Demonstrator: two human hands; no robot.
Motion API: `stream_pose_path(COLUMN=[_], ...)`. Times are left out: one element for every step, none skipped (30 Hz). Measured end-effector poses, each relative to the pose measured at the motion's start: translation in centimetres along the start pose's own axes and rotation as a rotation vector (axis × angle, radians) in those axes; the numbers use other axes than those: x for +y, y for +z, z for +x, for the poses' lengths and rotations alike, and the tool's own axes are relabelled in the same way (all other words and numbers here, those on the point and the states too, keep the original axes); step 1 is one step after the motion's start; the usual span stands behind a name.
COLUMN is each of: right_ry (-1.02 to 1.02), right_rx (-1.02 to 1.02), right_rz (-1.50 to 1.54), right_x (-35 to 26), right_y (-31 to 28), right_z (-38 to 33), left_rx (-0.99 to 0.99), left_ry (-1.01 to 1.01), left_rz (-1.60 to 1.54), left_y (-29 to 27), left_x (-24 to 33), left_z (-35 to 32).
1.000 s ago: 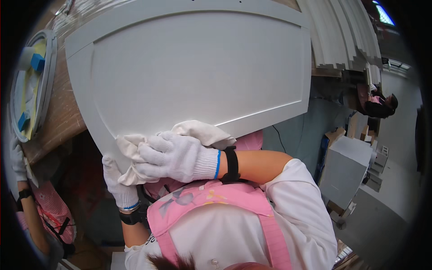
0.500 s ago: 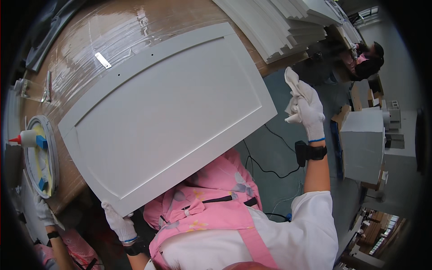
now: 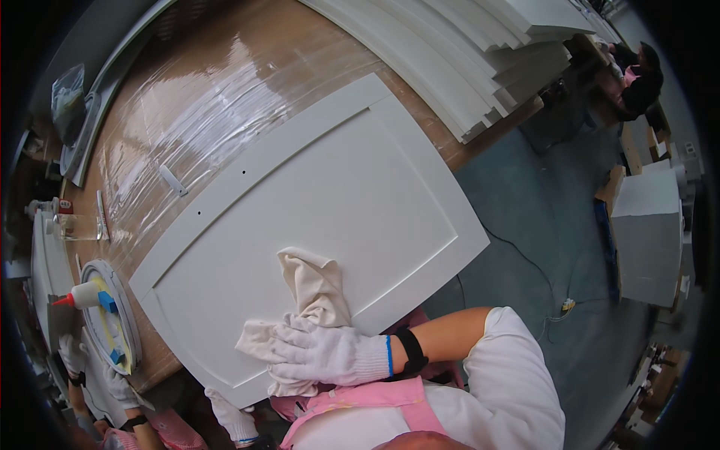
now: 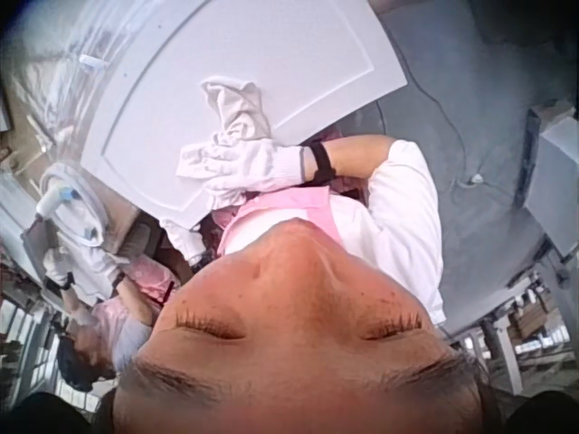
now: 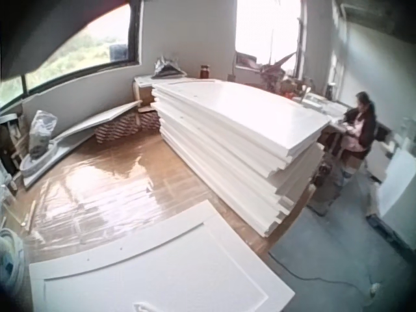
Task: Cleaning, scraping, and wiping residue from white cabinet door panels at a workbench.
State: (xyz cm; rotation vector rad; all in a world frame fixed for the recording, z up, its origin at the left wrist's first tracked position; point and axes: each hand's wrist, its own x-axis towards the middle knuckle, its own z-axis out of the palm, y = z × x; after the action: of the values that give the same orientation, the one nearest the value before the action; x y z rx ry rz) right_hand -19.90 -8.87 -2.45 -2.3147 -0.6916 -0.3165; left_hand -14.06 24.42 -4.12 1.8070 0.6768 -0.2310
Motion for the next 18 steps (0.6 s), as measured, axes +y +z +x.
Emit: stream_pose_path(right_ry=[0.005, 0.011, 0.012, 0.027, 0.044, 0.055, 0.098, 0.038, 0.146, 0.253, 0.319, 0.513, 0.621, 0.859, 0.971, 1.069, 1.102, 1.135], right_rx=[-0.008, -0.017, -0.017, -0.050, -0.084, -0.088, -0.065, -0.036, -0.059, -0.089, -0.101, -0.122, -0.111, -0.121, -0.052, 0.023, -0.032, -0.092], right_rz=[0.002, 0.003, 0.006, -0.023, -0.053, -0.060, -0.158, -0.200, -0.290, -0.381, -0.528, -0.739, -0.812, -0.946, -0.883, -0.804, -0.744, -0.685], right_x=[0.2, 0.5, 0.9, 1.5, 2.3, 3.3, 4.8, 5.7, 7.8, 10.0, 11.4, 13.6, 15.3, 17.5, 18.9, 19.4, 17.9, 16.1], right_y=[-0.4, -0.9, -1.3, -1.8, -2.5, -3.6, -5.0, -5.1, -7.4, -9.7, -9.7, -12.1, -12.9, -16.4, -18.7, -20.2, -20.3, -20.1], right_z=[0.1, 0.1, -0.1, -0.2, -0.2, -0.3, -0.2, 2.7, 2.2, 1.7, 4.9, 4.0, 5.8, 2.5, 1.0, -0.2, 1.0, 2.0], left_rx=[0.011, 0.015, -0.004, -0.020, -0.018, 0.000, 0.015, 0.113, 0.029, -0.057, 0.035, -0.012, 0.033, -0.059, -0.073, -0.071, -0.031, 0.008], left_ry=[-0.031, -0.031, -0.013, 0.006, 0.005, -0.003, -0.010, -0.005, 0.020, 0.037, 0.049, 0.034, 0.028, 0.018, -0.001, -0.015, -0.006, 0.017], left_rz=[0.046, 0.048, 0.034, 0.019, 0.019, 0.051, 0.083, 0.055, 0.043, 0.025, -0.004, -0.011, -0.046, -0.037, -0.035, -0.032, -0.053, -0.085], left_y=[-0.2, -0.2, -0.1, 0.1, 0.2, 0.7, 1.2, -2.0, -0.6, 0.8, -2.2, -0.6, -2.0, 1.1, 1.7, 1.6, 0.3, -1.2], left_x=[0.2, 0.1, -0.1, 0.0, 0.0, -0.2, -0.4, -0.4, -0.7, -1.0, -0.9, -0.8, -0.7, -0.7, -0.6, -0.5, -0.3, -0.9], left_z=[0.2, 0.2, 0.1, 0.0, 0.1, 0.5, 0.9, -0.4, 0.6, 1.5, 0.1, 0.9, 0.1, 1.5, 1.6, 1.5, 0.8, 0.5])
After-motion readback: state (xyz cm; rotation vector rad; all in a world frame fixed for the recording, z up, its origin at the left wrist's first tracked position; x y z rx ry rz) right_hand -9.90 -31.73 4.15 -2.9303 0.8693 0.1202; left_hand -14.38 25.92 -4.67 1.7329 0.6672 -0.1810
